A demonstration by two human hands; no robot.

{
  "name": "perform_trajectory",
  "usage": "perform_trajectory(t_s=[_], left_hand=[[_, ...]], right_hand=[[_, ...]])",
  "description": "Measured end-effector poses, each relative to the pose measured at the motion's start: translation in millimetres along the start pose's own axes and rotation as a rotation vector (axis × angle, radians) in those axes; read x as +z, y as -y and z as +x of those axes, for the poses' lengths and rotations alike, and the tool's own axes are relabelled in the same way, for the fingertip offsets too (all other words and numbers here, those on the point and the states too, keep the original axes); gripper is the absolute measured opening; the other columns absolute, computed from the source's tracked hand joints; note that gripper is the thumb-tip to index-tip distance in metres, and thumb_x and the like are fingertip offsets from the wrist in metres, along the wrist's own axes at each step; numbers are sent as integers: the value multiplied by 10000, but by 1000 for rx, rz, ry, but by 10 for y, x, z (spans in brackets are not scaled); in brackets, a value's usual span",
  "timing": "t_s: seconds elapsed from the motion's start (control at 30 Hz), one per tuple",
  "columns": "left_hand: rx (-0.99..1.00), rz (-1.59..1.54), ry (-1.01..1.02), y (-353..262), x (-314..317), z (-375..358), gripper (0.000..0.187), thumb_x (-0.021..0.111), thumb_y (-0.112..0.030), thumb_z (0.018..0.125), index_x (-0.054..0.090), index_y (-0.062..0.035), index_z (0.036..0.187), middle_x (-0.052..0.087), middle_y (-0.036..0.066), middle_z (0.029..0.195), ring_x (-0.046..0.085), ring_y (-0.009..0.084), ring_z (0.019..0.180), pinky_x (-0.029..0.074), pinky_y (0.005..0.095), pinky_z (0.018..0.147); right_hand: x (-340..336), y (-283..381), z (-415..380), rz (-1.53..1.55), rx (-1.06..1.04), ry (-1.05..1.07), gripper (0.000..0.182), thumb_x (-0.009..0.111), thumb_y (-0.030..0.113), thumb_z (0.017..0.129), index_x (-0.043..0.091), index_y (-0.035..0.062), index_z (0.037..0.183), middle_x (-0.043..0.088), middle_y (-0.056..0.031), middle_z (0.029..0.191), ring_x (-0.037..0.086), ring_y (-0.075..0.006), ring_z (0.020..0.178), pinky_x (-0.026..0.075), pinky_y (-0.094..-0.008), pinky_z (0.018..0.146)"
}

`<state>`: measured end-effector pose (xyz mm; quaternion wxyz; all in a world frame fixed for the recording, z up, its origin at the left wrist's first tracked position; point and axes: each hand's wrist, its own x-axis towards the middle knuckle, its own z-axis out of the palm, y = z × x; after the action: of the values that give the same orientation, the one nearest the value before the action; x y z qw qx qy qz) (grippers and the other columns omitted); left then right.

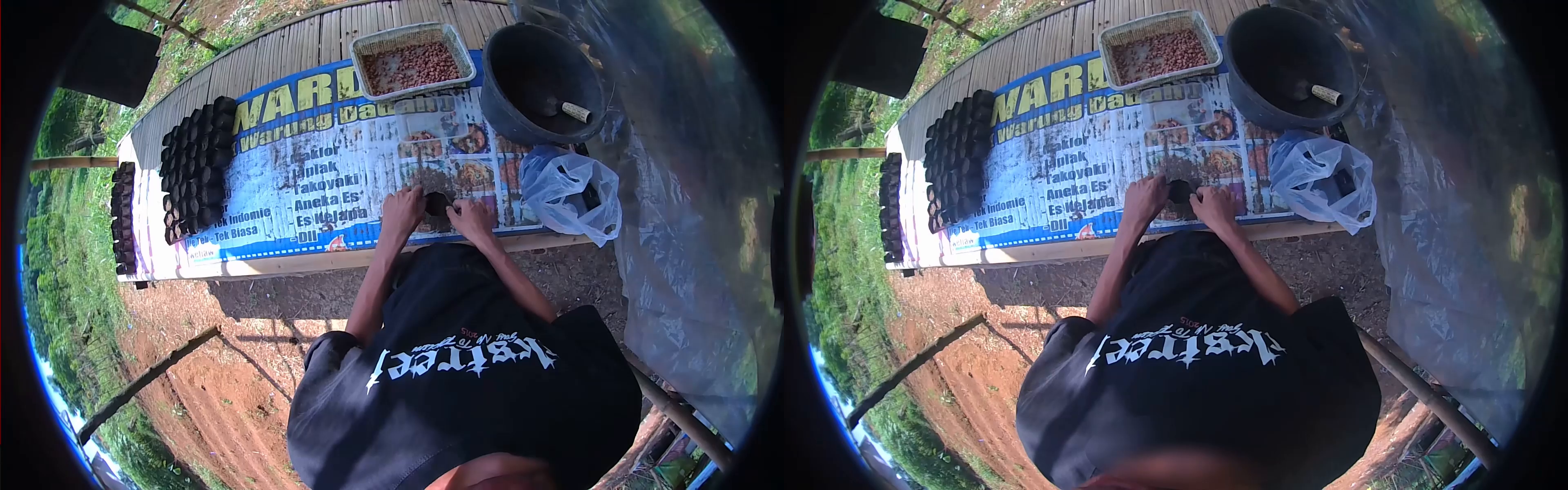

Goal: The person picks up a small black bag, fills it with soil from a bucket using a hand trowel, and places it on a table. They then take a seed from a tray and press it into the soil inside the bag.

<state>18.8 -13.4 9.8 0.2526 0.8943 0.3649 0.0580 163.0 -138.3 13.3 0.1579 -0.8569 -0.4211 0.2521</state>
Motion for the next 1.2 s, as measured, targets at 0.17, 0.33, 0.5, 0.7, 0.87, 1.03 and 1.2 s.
perform_trajectory(t_s=[0.17,0.33,0.5,0.7,0.87,1.03,1.2], left_hand=[[80,-87,-4,-70,-103,-34,182,594,-211,899,543,-42,942,653,183,834,652,383,781,495,496,699],[89,-162,-80,63,116,-23,173,596,-160,880,525,-2,892,629,234,810,624,452,750,489,541,671],[81,-75,-64,93,123,-72,161,573,-181,913,516,-32,934,639,200,795,642,394,728,491,495,649],[81,-111,-82,19,129,-88,165,582,-180,913,510,-32,933,636,208,779,638,409,702,484,497,642],[1,-118,-113,61,208,-62,238,574,-261,943,549,-28,902,643,222,749,640,429,703,486,519,650],[-334,-169,-12,-178,18,-167,475,594,-429,936,626,21,788,648,257,710,649,455,719,505,541,673],[-280,-327,12,-79,221,-163,439,669,-375,872,659,58,803,637,291,715,658,457,737,515,515,685]], right_hand=[[-163,98,-40,-16,-90,-115,296,605,349,894,713,79,837,697,-175,846,602,-381,937,423,-487,869],[-23,21,100,3,-50,-92,300,587,334,905,712,69,842,694,-178,835,598,-388,937,415,-507,864],[28,2,103,-24,-148,-165,303,581,341,913,702,69,853,684,-194,839,591,-399,938,421,-508,859],[118,-55,84,-23,-164,-156,321,575,360,924,700,74,848,686,-189,833,590,-395,941,423,-508,857],[196,-130,120,-57,-78,-65,366,574,402,926,711,68,862,708,-168,873,590,-376,979,407,-508,885],[-95,26,68,-148,-120,-83,406,592,466,914,697,74,913,709,-152,896,588,-360,981,402,-493,913],[-38,38,198,-232,-340,-240,318,578,374,939,677,77,992,702,-141,946,573,-347,1016,390,-489,936]])
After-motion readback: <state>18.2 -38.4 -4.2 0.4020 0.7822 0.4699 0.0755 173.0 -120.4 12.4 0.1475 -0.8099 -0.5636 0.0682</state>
